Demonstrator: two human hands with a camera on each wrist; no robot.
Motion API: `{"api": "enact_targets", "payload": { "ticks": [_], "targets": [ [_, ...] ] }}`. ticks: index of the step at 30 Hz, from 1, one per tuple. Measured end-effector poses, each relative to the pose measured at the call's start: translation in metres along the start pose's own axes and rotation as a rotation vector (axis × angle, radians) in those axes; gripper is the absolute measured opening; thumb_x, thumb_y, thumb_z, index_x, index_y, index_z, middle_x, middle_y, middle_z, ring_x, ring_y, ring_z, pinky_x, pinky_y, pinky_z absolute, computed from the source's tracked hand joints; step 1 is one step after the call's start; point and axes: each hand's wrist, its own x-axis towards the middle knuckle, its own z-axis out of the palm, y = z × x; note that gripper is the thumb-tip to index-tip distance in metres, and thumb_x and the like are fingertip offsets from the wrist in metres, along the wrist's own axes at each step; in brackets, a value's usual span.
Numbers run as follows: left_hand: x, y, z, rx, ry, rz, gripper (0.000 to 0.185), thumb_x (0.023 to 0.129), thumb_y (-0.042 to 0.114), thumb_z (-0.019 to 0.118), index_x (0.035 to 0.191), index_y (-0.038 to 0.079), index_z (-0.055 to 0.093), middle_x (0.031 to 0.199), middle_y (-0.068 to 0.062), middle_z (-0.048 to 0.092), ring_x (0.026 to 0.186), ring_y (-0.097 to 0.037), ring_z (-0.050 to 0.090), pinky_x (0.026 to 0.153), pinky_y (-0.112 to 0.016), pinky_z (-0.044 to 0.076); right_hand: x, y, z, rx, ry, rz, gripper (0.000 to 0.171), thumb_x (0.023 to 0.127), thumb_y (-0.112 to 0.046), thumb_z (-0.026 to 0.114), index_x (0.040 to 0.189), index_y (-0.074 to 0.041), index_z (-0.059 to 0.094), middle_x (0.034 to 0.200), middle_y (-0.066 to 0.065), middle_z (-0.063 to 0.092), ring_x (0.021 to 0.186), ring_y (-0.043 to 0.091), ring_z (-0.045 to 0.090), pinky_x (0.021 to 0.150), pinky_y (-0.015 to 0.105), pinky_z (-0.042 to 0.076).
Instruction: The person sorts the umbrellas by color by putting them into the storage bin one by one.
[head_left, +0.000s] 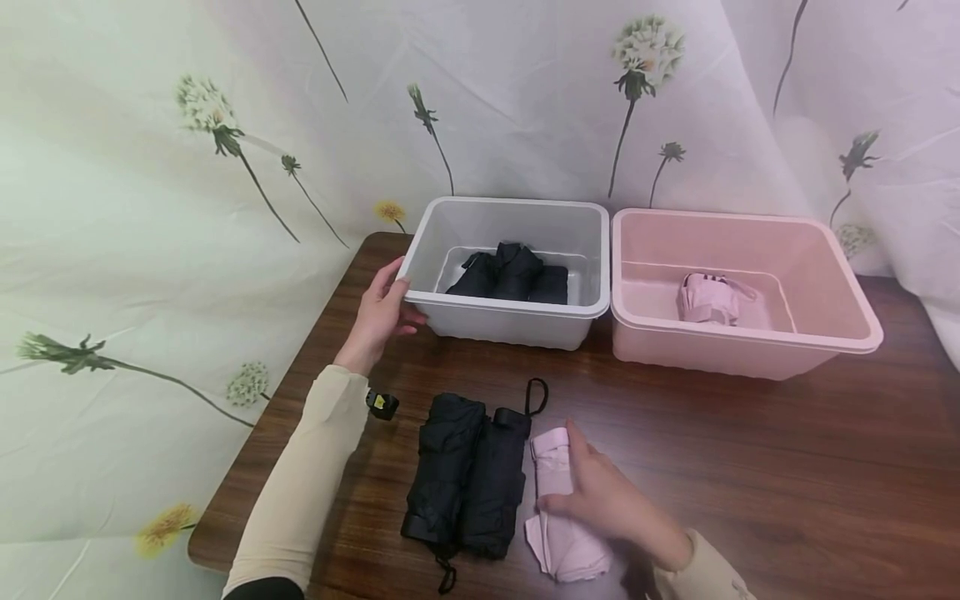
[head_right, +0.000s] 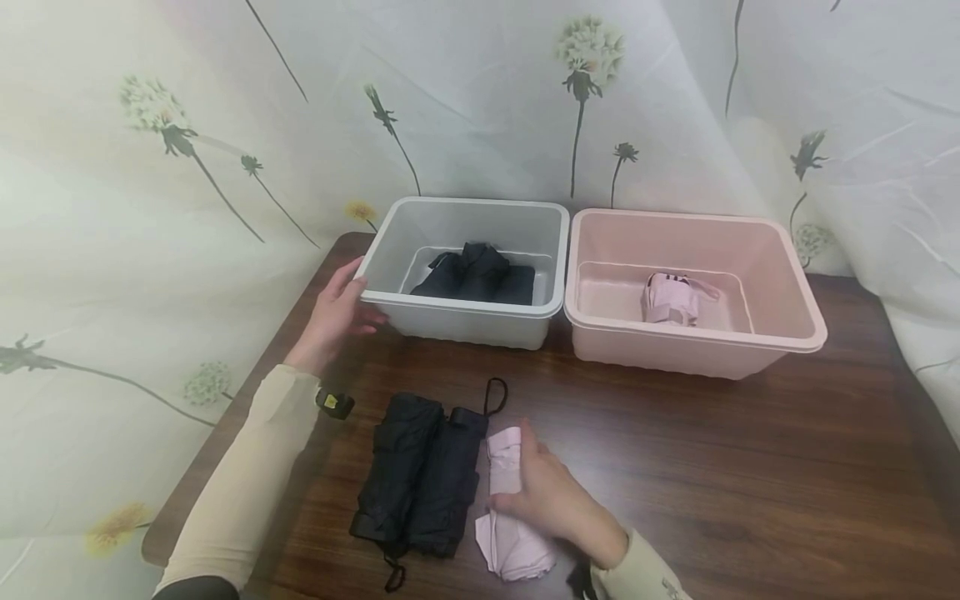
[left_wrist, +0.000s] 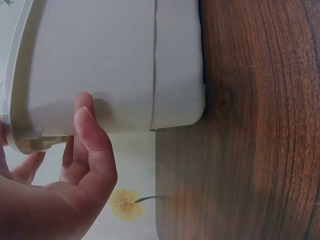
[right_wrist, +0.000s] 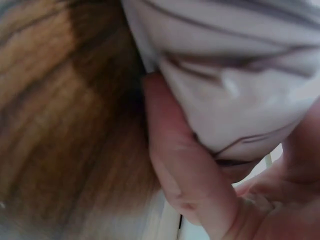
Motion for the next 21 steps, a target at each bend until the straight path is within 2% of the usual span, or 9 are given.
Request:
{"api": "enact_targets", "payload": {
  "ticks": [5,8,17,21],
  "targets": [
    [-0.001,0.000,0.000,0.001,-0.003,0.001,0.040,0.093,0.043,0.038,0.132,0.044,0.031,0.117,-0.007,0.046,0.082,-0.034,0.064,0.064,-0.042,0.053,0.001,0.001,-0.001,0.023,-0.014,-0.006,0.113,0.062,-0.044,0.076,0.141,0.004,0.010,0.119,0.028,0.051,0.094,0.029,0.059,0.083,0.044,0.048],
    [-0.001,0.000,0.000,0.001,-0.005,0.005,0.040,0.093,0.043,0.038,0.133,0.044,0.031,0.117,-0.007,0.046,0.082,-0.035,0.064,0.063,-0.041,0.053,0.002,0.002,-0.001,0.029,-0.020,-0.005,0.113,0.061,-0.045,0.076,0.140,0.003,0.012,0.112,0.023,0.057,0.085,0.021,0.060,0.075,0.038,0.051],
    [-0.001,-0.001,0.000,-0.002,-0.005,0.011,0.041,0.094,0.042,0.038,0.134,0.042,0.030,0.120,-0.008,0.047,0.082,-0.036,0.064,0.062,-0.041,0.053,0.003,0.007,0.002,0.112,-0.021,-0.024,0.107,0.061,-0.039,0.078,0.139,0.002,0.017,0.092,0.012,0.062,0.069,0.013,0.057,0.058,0.025,0.046],
    [0.000,0.000,0.000,-0.005,0.000,0.008,0.040,0.093,0.042,0.038,0.133,0.042,0.031,0.116,-0.007,0.047,0.081,-0.035,0.064,0.062,-0.041,0.053,0.004,0.010,0.002,0.141,-0.001,-0.024,0.102,0.061,-0.037,0.078,0.137,0.001,0.023,0.094,0.012,0.060,0.071,0.013,0.056,0.061,0.026,0.047]
  ]
}}
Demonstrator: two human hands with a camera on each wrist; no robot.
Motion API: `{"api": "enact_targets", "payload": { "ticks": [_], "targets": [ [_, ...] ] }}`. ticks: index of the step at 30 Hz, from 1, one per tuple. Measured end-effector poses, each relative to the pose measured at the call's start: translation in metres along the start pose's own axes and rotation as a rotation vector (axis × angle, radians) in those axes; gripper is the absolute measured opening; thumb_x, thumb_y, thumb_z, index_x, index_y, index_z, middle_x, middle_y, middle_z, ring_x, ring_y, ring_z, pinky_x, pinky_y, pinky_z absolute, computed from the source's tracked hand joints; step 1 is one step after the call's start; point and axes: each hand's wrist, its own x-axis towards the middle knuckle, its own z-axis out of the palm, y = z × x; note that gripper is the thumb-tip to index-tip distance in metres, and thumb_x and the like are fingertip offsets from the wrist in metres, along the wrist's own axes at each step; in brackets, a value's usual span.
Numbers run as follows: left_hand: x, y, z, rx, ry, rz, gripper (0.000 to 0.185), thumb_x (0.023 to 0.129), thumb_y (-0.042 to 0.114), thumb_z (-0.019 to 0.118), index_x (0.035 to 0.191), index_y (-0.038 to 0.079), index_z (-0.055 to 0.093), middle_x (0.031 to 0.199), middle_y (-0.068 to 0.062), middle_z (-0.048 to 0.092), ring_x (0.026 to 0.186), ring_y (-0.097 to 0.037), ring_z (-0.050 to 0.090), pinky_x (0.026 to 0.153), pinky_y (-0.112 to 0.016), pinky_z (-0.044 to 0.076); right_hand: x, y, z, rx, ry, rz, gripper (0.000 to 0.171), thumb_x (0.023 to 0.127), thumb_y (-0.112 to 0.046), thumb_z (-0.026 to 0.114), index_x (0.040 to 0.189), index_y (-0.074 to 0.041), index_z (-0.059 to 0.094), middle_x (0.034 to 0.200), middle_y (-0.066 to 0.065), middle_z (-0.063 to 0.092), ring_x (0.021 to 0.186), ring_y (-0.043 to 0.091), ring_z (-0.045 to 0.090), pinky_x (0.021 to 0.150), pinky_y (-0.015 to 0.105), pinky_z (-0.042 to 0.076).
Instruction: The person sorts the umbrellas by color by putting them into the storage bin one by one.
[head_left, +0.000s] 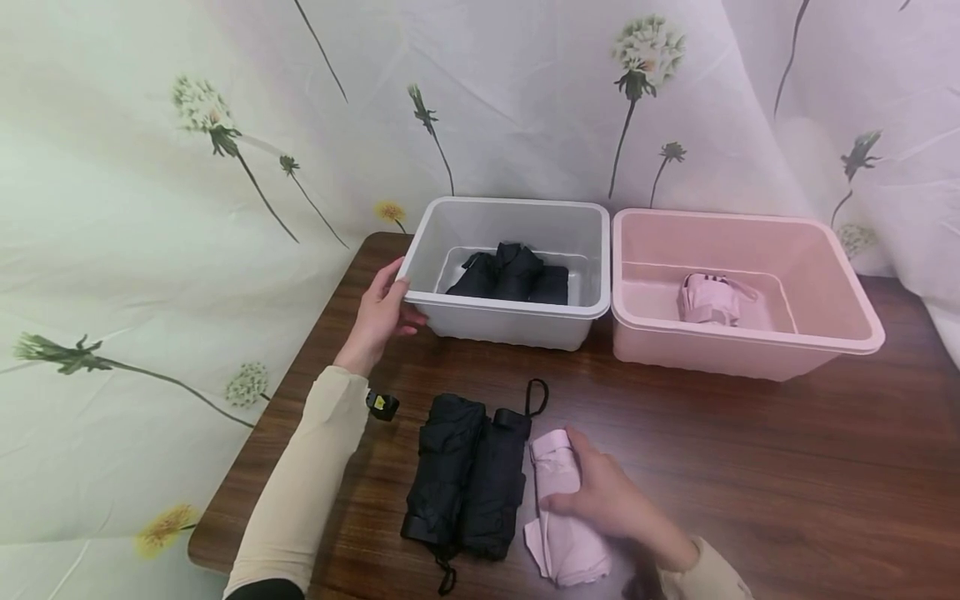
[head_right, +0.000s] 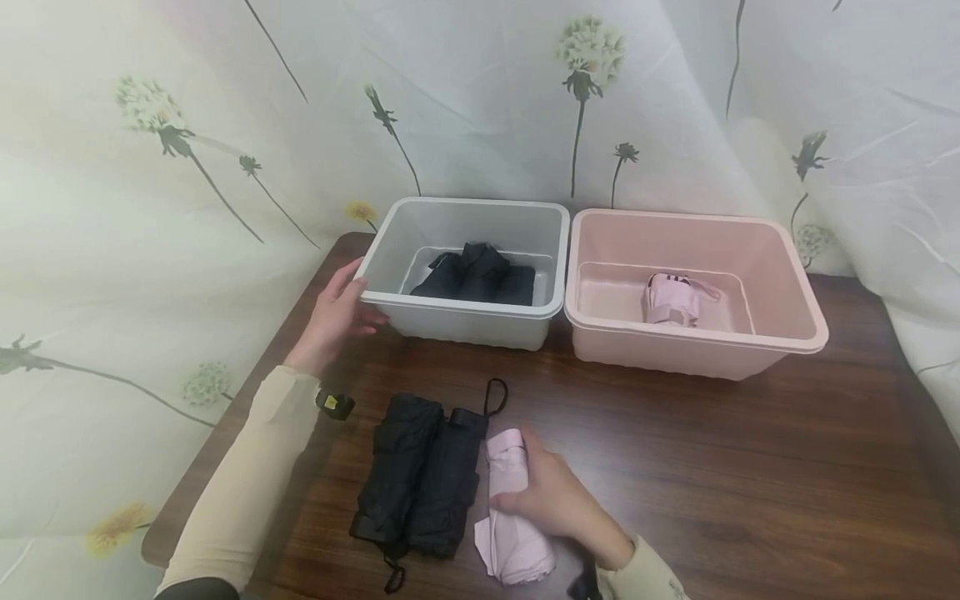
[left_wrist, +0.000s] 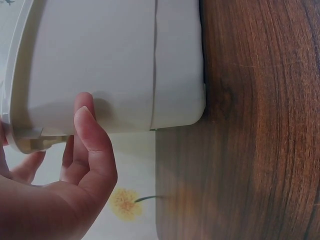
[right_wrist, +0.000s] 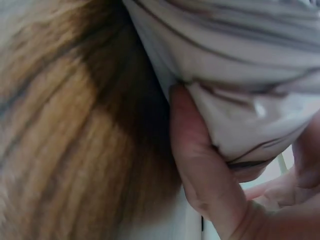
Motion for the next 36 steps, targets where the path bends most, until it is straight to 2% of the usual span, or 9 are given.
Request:
{"api": "enact_targets", "payload": {
  "ticks": [6,11,16,19,22,26,31,36],
  "targets": [
    [-0.001,0.000,-0.001,0.000,-0.004,0.004,0.041,0.094,0.042,0.038,0.133,0.042,0.031,0.116,-0.008,0.046,0.080,-0.034,0.064,0.061,-0.040,0.053,0.002,0.000,-0.004,0.019,0.049,0.002,0.098,0.059,-0.036,0.080,0.135,0.003,0.030,0.104,0.012,0.059,0.087,0.017,0.056,0.080,0.036,0.047],
    [-0.001,0.000,-0.001,0.005,-0.001,0.012,0.041,0.094,0.042,0.038,0.134,0.041,0.031,0.116,-0.009,0.047,0.080,-0.035,0.064,0.061,-0.039,0.053,0.003,-0.001,-0.010,0.083,0.042,0.032,0.100,0.060,-0.035,0.079,0.137,0.000,0.027,0.106,0.012,0.059,0.091,0.018,0.057,0.085,0.040,0.046],
    [-0.003,0.003,0.000,0.006,-0.003,0.001,0.041,0.094,0.041,0.038,0.134,0.041,0.031,0.115,-0.008,0.046,0.082,-0.036,0.064,0.062,-0.040,0.053,0.004,-0.005,-0.022,0.187,0.056,0.059,0.097,0.061,-0.032,0.080,0.138,-0.008,0.027,0.118,0.015,0.053,0.101,0.025,0.056,0.077,0.035,0.050],
    [-0.007,0.009,0.001,0.004,-0.011,-0.004,0.042,0.094,0.039,0.037,0.136,0.038,0.030,0.115,-0.009,0.046,0.082,-0.036,0.063,0.063,-0.042,0.053,0.003,-0.010,-0.032,0.251,0.056,0.076,0.094,0.062,-0.029,0.080,0.137,-0.012,0.028,0.121,0.016,0.052,0.100,0.026,0.057,0.071,0.031,0.052],
    [-0.008,0.010,0.001,-0.003,-0.012,-0.002,0.043,0.095,0.037,0.038,0.136,0.035,0.030,0.116,-0.010,0.046,0.081,-0.035,0.064,0.063,-0.043,0.053,0.001,-0.014,-0.043,0.322,0.046,0.085,0.089,0.064,-0.028,0.079,0.137,-0.014,0.028,0.125,0.016,0.051,0.101,0.025,0.057,0.070,0.031,0.052],
    [-0.003,0.002,0.000,-0.004,-0.009,0.004,0.042,0.094,0.040,0.039,0.135,0.038,0.031,0.116,-0.010,0.047,0.078,-0.033,0.065,0.062,-0.041,0.053,-0.003,-0.019,-0.057,0.400,0.030,0.090,0.086,0.068,-0.027,0.077,0.137,-0.015,0.027,0.129,0.013,0.048,0.106,0.025,0.054,0.075,0.031,0.051],
    [-0.009,0.010,0.001,0.004,-0.018,-0.008,0.042,0.095,0.037,0.037,0.136,0.036,0.029,0.119,-0.011,0.047,0.083,-0.037,0.063,0.062,-0.040,0.053,-0.009,-0.025,-0.074,0.493,0.031,0.083,0.081,0.071,-0.025,0.074,0.137,-0.019,0.028,0.125,0.012,0.049,0.103,0.024,0.055,0.076,0.035,0.051],
    [-0.018,0.021,0.003,0.002,-0.012,-0.017,0.042,0.096,0.032,0.036,0.137,0.032,0.029,0.119,-0.012,0.048,0.087,-0.041,0.061,0.064,-0.043,0.053,-0.014,-0.029,-0.091,0.595,0.035,0.014,0.076,0.077,-0.015,0.069,0.138,-0.014,0.025,0.118,0.017,0.052,0.093,0.023,0.060,0.071,0.042,0.052]
  ]
}}
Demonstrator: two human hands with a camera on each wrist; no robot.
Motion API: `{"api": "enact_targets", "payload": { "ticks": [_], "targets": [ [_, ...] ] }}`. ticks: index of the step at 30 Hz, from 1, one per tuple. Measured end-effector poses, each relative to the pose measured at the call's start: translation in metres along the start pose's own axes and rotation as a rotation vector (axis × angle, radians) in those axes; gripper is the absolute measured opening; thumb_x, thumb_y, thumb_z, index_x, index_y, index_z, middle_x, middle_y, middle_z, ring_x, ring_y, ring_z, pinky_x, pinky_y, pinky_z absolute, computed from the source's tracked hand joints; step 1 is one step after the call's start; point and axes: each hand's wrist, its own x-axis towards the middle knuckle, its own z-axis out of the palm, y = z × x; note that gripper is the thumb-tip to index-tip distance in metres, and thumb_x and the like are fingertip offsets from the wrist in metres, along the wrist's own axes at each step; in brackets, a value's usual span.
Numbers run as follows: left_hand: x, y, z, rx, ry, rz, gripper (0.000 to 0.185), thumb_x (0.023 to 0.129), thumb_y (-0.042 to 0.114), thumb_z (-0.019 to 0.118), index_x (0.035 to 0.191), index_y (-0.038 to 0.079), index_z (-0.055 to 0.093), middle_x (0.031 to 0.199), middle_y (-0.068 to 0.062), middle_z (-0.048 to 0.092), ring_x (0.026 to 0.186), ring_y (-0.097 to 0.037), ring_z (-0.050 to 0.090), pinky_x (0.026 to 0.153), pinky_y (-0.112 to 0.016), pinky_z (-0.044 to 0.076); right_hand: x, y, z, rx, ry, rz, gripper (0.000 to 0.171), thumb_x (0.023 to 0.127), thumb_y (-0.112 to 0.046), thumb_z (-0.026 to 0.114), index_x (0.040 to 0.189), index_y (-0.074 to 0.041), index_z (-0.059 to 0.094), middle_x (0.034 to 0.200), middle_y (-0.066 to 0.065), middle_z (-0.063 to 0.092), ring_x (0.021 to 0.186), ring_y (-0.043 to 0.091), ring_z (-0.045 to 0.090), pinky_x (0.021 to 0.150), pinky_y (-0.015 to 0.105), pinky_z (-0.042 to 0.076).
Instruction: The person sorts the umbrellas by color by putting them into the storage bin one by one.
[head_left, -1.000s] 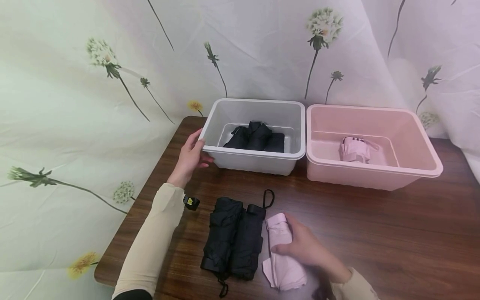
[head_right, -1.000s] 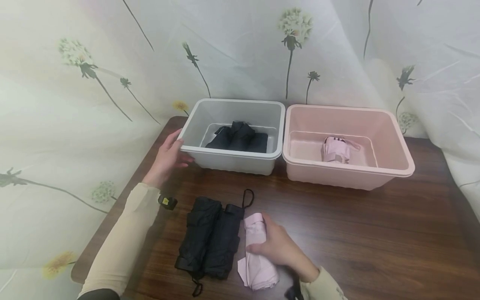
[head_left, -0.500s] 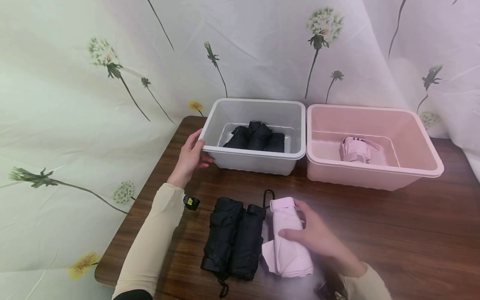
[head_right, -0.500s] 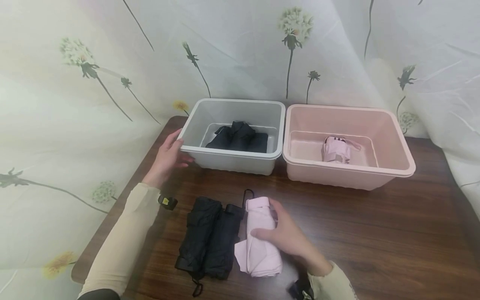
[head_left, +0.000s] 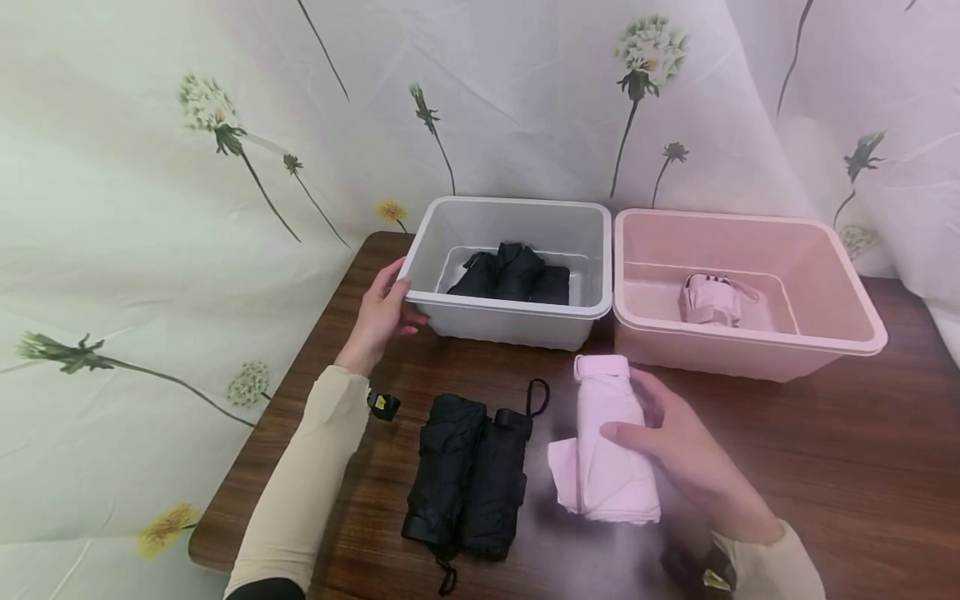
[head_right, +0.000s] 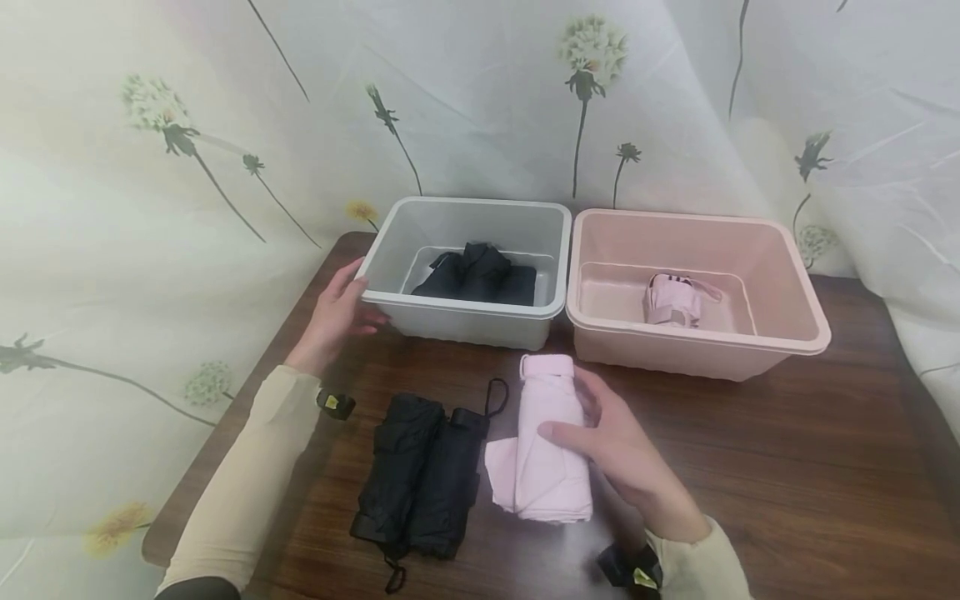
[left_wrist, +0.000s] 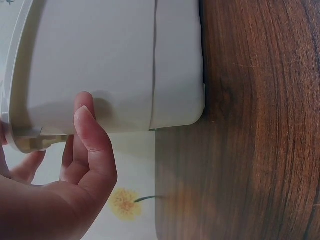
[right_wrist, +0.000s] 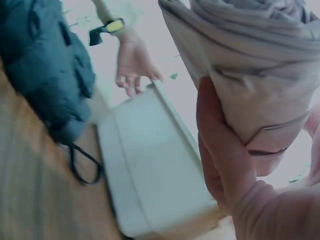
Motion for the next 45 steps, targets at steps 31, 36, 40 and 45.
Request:
{"api": "enact_targets", "payload": {
  "ticks": [31,36,40,45],
  "targets": [
    [0.017,-0.020,-0.004,0.004,0.013,0.013,0.041,0.093,0.042,0.039,0.133,0.043,0.032,0.122,-0.007,0.048,0.082,-0.036,0.063,0.060,-0.037,0.053,-0.007,-0.074,-0.095,0.532,-0.145,-0.293,0.054,0.093,0.008,0.028,0.141,-0.010,0.014,0.121,0.009,0.055,0.101,0.020,0.060,0.077,0.034,0.052],
    [0.017,-0.020,-0.004,-0.010,0.007,0.009,0.041,0.093,0.041,0.039,0.133,0.042,0.031,0.125,-0.008,0.048,0.083,-0.037,0.063,0.062,-0.040,0.053,0.001,-0.080,-0.106,0.652,-0.292,-0.360,0.052,0.094,0.007,0.016,0.142,-0.011,0.017,0.121,0.013,0.053,0.102,0.026,0.058,0.079,0.037,0.050],
    [0.017,-0.021,-0.005,-0.017,0.004,0.010,0.041,0.094,0.040,0.039,0.134,0.041,0.031,0.126,-0.008,0.048,0.085,-0.039,0.062,0.063,-0.041,0.053,0.011,-0.085,-0.115,0.727,-0.354,-0.404,0.056,0.093,0.007,0.012,0.143,-0.016,0.015,0.122,0.013,0.049,0.103,0.028,0.055,0.081,0.040,0.049],
    [0.016,-0.022,-0.005,-0.007,0.012,0.021,0.041,0.093,0.042,0.040,0.133,0.042,0.032,0.124,-0.007,0.049,0.082,-0.036,0.063,0.062,-0.040,0.053,0.020,-0.090,-0.122,0.778,-0.292,-0.423,0.054,0.093,0.007,0.015,0.142,-0.016,0.019,0.119,0.014,0.050,0.101,0.028,0.055,0.078,0.039,0.049]
  ]
}}
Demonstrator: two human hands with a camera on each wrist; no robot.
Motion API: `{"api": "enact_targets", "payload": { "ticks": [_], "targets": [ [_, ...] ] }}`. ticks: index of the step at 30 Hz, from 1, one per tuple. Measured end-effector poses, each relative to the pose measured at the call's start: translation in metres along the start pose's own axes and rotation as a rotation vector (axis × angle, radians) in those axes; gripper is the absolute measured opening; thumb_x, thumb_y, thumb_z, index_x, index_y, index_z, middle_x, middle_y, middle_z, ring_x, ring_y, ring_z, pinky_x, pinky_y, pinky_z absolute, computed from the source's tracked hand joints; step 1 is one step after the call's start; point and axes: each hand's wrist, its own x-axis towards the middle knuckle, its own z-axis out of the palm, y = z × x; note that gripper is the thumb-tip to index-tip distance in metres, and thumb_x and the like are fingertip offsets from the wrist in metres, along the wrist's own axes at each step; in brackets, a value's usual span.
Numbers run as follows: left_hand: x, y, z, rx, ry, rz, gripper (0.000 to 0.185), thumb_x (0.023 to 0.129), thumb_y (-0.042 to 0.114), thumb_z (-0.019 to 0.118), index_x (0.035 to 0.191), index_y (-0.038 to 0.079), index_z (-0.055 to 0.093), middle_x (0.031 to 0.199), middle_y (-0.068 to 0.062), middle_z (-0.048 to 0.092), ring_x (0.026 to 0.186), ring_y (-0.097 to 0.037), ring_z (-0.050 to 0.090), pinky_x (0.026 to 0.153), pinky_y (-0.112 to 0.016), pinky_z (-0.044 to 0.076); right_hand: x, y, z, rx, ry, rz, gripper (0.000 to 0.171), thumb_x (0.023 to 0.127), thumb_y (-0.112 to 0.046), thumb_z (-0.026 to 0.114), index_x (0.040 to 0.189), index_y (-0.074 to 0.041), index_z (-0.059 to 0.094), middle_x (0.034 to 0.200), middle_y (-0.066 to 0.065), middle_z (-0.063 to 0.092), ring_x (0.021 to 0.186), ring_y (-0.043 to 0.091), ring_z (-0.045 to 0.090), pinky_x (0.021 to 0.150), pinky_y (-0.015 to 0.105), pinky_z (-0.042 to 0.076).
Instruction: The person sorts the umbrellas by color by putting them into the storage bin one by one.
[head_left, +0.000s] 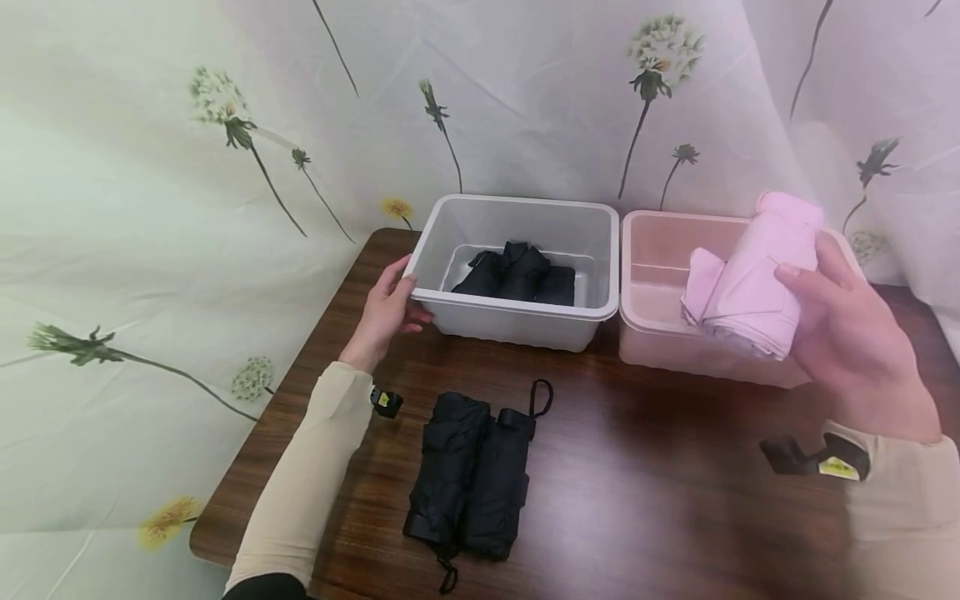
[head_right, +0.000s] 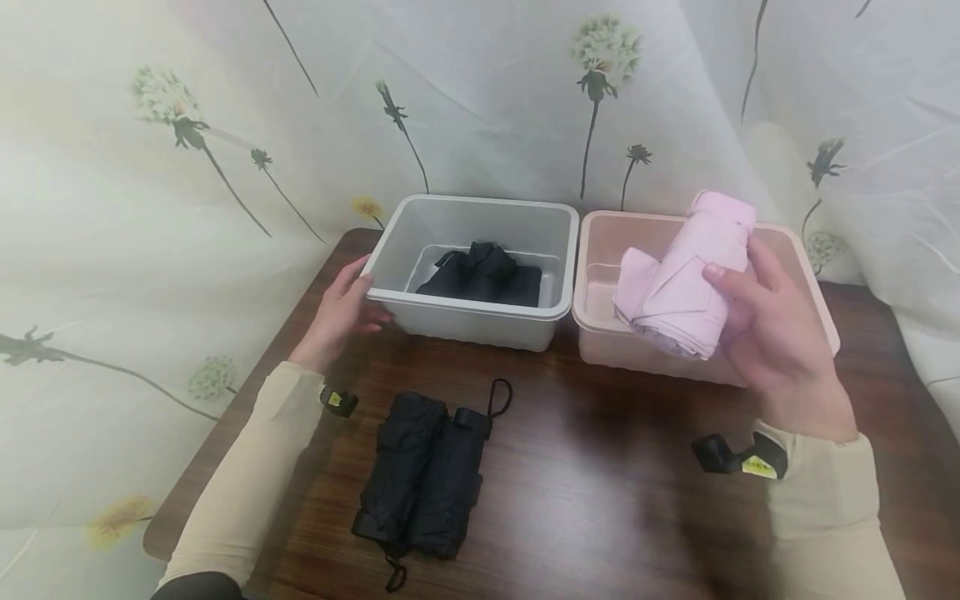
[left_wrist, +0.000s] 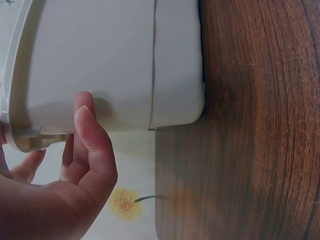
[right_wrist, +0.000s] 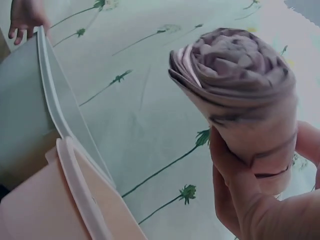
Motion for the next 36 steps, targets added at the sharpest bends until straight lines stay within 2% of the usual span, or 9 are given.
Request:
{"api": "enact_targets", "payload": {
  "ticks": [3,7,10,12,16,21,25,31,36],
  "targets": [
    [0.000,0.000,0.000,0.006,0.003,0.005,0.041,0.093,0.043,0.040,0.133,0.042,0.032,0.124,-0.007,0.049,0.082,-0.036,0.063,0.062,-0.039,0.053,0.005,-0.003,-0.003,-0.023,0.078,-0.009,0.049,0.094,0.007,0.020,0.139,-0.011,0.027,0.113,0.015,0.055,0.096,0.028,0.058,0.074,0.039,0.050],
    [-0.001,0.000,-0.001,0.008,0.006,-0.003,0.040,0.093,0.043,0.040,0.132,0.043,0.032,0.122,-0.007,0.050,0.082,-0.035,0.063,0.063,-0.040,0.053,0.014,-0.003,-0.006,-0.090,0.182,-0.026,0.036,0.092,0.009,0.029,0.122,-0.001,0.046,0.104,0.014,0.060,0.089,0.025,0.061,0.070,0.035,0.051],
    [-0.001,-0.001,-0.001,0.007,0.010,-0.013,0.040,0.093,0.043,0.040,0.132,0.043,0.032,0.120,-0.008,0.051,0.080,-0.032,0.064,0.064,-0.041,0.053,0.020,-0.001,-0.009,-0.154,0.219,-0.025,0.030,0.091,0.010,0.033,0.113,0.004,0.053,0.098,0.014,0.063,0.084,0.023,0.063,0.068,0.032,0.052],
    [-0.002,-0.002,-0.001,0.008,0.009,-0.014,0.041,0.093,0.043,0.039,0.133,0.043,0.032,0.120,-0.009,0.051,0.079,-0.031,0.064,0.065,-0.042,0.053,0.024,0.001,-0.010,-0.223,0.232,-0.016,0.029,0.091,0.009,0.036,0.114,0.005,0.053,0.096,0.013,0.064,0.081,0.022,0.064,0.066,0.030,0.053],
    [-0.002,-0.002,-0.001,0.004,0.010,-0.015,0.040,0.093,0.043,0.040,0.133,0.043,0.032,0.122,-0.009,0.050,0.077,-0.029,0.065,0.067,-0.044,0.053,0.030,0.005,-0.014,-0.371,0.331,0.026,0.031,0.088,0.002,0.050,0.118,0.000,0.054,0.096,0.011,0.066,0.080,0.019,0.066,0.065,0.029,0.053],
    [-0.003,-0.002,-0.001,0.004,0.011,-0.017,0.040,0.092,0.044,0.040,0.132,0.044,0.032,0.122,-0.008,0.050,0.077,-0.029,0.065,0.068,-0.045,0.052,0.037,0.009,-0.016,-0.487,0.495,0.080,0.055,0.078,-0.007,0.067,0.128,-0.007,0.044,0.099,0.004,0.065,0.080,0.015,0.065,0.065,0.027,0.053],
    [-0.005,0.002,-0.001,0.008,-0.007,-0.021,0.042,0.093,0.043,0.040,0.134,0.042,0.031,0.126,-0.010,0.048,0.081,-0.032,0.064,0.067,-0.043,0.053,0.040,0.012,-0.018,-0.567,0.535,0.105,0.069,0.075,-0.010,0.071,0.135,-0.009,0.036,0.100,0.001,0.063,0.078,0.013,0.066,0.062,0.028,0.054],
    [-0.014,0.016,0.002,0.001,-0.014,-0.028,0.042,0.095,0.034,0.037,0.137,0.034,0.030,0.129,-0.012,0.045,0.083,-0.037,0.062,0.065,-0.043,0.053,0.048,0.018,-0.021,-0.755,0.571,0.148,0.073,0.073,-0.018,0.074,0.136,-0.013,0.037,0.099,0.000,0.061,0.074,0.010,0.065,0.059,0.027,0.054],
    [-0.017,0.021,0.004,0.013,-0.014,-0.024,0.042,0.096,0.032,0.036,0.138,0.031,0.029,0.128,-0.013,0.046,0.086,-0.040,0.061,0.064,-0.041,0.053,0.052,0.020,-0.021,-0.987,0.619,0.243,0.076,0.073,-0.034,0.072,0.138,-0.023,0.034,0.126,0.016,0.045,0.078,0.004,0.061,0.064,0.024,0.053]
  ]
}}
